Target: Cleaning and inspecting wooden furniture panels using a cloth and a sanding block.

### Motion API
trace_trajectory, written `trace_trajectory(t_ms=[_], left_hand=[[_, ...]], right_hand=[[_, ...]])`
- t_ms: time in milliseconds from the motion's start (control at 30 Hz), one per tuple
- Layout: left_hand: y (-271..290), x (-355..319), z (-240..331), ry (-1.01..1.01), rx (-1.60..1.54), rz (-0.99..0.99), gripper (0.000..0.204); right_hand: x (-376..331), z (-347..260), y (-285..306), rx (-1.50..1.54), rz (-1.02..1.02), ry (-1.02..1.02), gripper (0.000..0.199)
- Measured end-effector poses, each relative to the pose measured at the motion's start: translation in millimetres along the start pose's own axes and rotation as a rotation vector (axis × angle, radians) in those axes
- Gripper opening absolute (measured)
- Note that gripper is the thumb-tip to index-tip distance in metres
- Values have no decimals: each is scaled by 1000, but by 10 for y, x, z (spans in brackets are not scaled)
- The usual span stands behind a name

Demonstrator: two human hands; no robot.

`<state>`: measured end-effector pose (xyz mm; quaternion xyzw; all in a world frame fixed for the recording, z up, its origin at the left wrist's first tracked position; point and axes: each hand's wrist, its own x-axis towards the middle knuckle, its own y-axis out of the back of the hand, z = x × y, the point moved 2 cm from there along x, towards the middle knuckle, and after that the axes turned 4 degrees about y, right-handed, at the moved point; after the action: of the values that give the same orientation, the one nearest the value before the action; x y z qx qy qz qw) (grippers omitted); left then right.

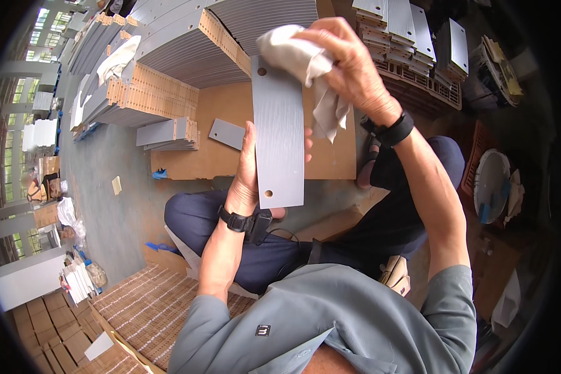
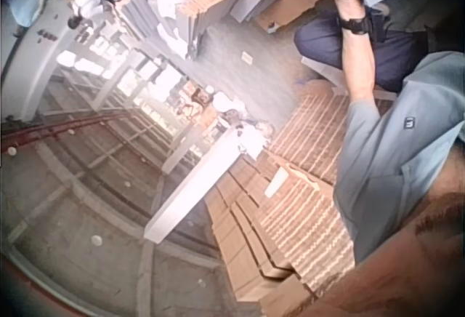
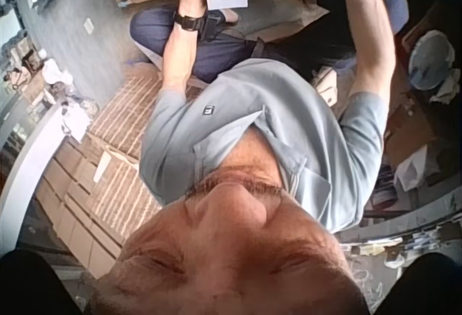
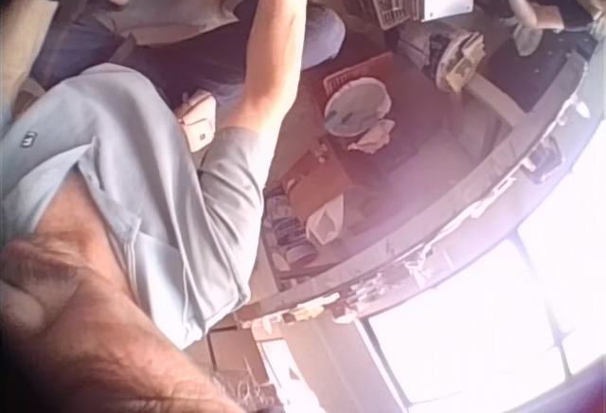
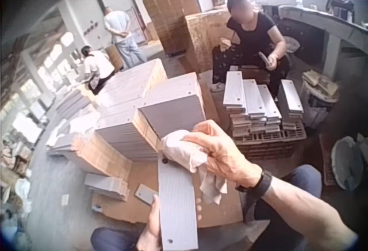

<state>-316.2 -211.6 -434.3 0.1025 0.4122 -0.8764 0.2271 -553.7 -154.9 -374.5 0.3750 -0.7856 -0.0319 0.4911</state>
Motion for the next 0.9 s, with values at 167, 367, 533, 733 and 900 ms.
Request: trace_trajectory(t_ms=[167, 367, 533, 733, 900], left_hand=[[40, 88, 164, -206, -4, 144, 86], [280, 101, 479, -317, -125, 5, 87], [332, 73, 536, -359, -153, 5, 89], [385, 140, 511, -304, -212, -56, 93], [380, 170, 499, -291, -167, -20, 95]], right_hand=[[-432, -326, -427, 183, -327, 104, 45], [-1409, -478, -513, 177, -1274, 176, 39], [-1196, -220, -312, 233, -1276, -161, 50], [-616, -88, -86, 15, -872, -203, 50], [-269, -66, -7, -13, -521, -189, 52]])
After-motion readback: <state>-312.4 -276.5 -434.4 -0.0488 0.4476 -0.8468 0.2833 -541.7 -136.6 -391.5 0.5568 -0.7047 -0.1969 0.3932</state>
